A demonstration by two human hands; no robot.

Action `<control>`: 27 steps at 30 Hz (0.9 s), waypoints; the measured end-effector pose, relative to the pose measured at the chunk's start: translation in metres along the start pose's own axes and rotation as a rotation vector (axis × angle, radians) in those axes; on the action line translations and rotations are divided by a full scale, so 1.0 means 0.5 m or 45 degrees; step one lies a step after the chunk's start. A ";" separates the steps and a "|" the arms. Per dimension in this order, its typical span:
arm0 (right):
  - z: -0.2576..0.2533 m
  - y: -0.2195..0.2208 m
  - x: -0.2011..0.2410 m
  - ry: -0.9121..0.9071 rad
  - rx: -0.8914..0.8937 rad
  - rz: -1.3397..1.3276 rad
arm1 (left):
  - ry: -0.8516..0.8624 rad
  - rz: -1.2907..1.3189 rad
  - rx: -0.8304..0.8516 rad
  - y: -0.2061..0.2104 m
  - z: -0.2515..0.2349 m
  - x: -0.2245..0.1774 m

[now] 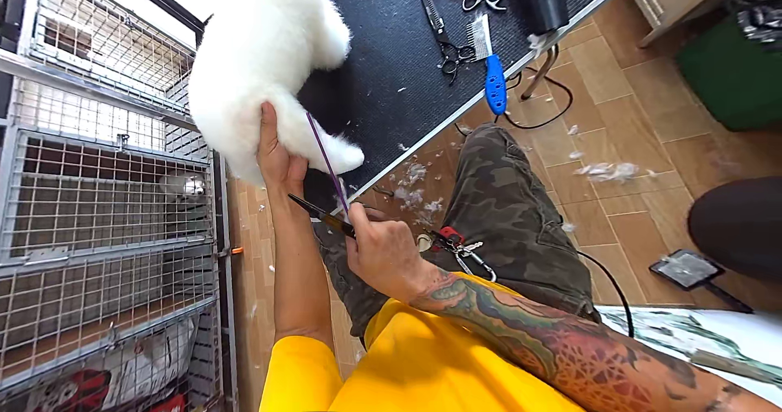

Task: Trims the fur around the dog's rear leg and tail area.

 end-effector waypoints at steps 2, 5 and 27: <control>0.001 0.012 -0.014 0.066 0.120 -0.010 | -0.003 0.002 0.015 0.000 0.000 -0.001; -0.022 -0.001 -0.052 0.082 -0.126 -0.047 | -0.008 0.033 0.000 0.002 0.000 -0.004; -0.138 -0.153 -0.320 0.477 0.405 -0.938 | -0.191 0.288 0.062 0.022 0.007 -0.026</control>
Point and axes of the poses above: each hand's wrist, its own z-axis away from the middle knuckle, its own y-axis out of the palm, x = y × z, the point moved 4 cm from there along -z, towards the middle knuckle, and after that the axes turned 5 degrees about -y, right-handed, at the moved point
